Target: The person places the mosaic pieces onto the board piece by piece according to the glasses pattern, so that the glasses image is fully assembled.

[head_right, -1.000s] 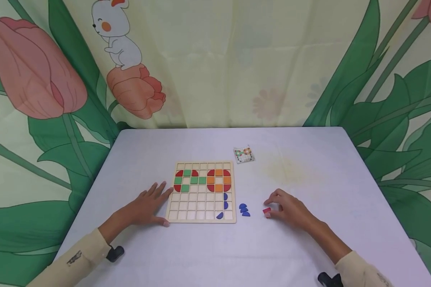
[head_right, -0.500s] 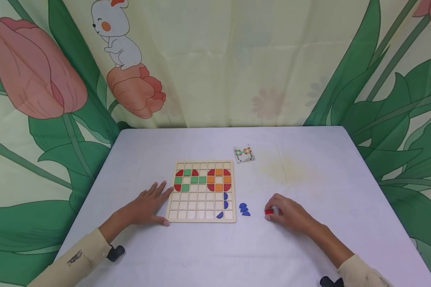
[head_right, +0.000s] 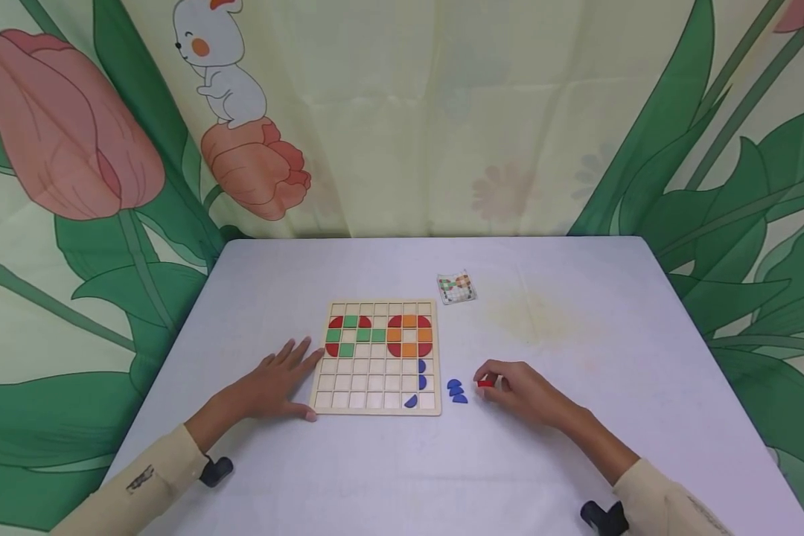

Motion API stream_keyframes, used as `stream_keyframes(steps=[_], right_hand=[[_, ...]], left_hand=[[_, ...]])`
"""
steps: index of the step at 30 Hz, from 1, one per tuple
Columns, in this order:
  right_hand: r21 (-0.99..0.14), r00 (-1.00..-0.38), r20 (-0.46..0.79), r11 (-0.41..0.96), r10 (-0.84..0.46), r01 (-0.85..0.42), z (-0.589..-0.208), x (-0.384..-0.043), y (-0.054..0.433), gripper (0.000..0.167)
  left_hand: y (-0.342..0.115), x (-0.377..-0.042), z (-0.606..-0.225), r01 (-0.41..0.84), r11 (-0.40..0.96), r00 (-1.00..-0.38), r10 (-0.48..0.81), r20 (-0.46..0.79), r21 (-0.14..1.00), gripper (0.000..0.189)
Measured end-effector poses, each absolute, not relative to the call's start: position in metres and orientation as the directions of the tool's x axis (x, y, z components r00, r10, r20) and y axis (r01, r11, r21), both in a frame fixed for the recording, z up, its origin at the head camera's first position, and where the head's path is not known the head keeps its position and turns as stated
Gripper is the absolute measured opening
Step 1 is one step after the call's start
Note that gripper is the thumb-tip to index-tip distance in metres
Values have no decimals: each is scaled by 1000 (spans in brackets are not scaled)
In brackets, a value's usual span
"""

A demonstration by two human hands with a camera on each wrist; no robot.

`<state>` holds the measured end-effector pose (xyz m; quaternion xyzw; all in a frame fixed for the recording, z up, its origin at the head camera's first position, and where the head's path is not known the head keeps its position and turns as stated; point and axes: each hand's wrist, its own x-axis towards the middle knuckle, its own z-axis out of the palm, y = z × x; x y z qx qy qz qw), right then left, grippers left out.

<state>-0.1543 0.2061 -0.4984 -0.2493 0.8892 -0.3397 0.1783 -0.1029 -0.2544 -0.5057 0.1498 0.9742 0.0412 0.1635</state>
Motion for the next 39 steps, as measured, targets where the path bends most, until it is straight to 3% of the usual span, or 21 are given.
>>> stream_keyframes(steps=[9, 18, 24, 31, 39], right_hand=[[-759, -818, -142, 592, -557, -270, -496, -174, 158, 27], [-822, -738, -168, 506, -653, -261, -495, -190, 109, 30], [-817, -729, -113, 481, -675, -318, -496, -198, 85, 23], [-838, -744, -130, 473, -656, -271, -498, -205, 59, 22], [-774, -742, -107, 524, -661, -355, -502, -210, 31, 22]], left_hand=[[-253, -102, -502, 270, 953, -896, 301, -325, 140, 115], [-253, -101, -501, 259, 955, -897, 293, -332, 144, 115], [-253, -101, -502, 267, 953, -902, 299, -313, 141, 114], [-254, -101, -502, 267, 954, -903, 298, -311, 139, 115], [-255, -102, -502, 276, 951, -899, 306, -315, 137, 114]])
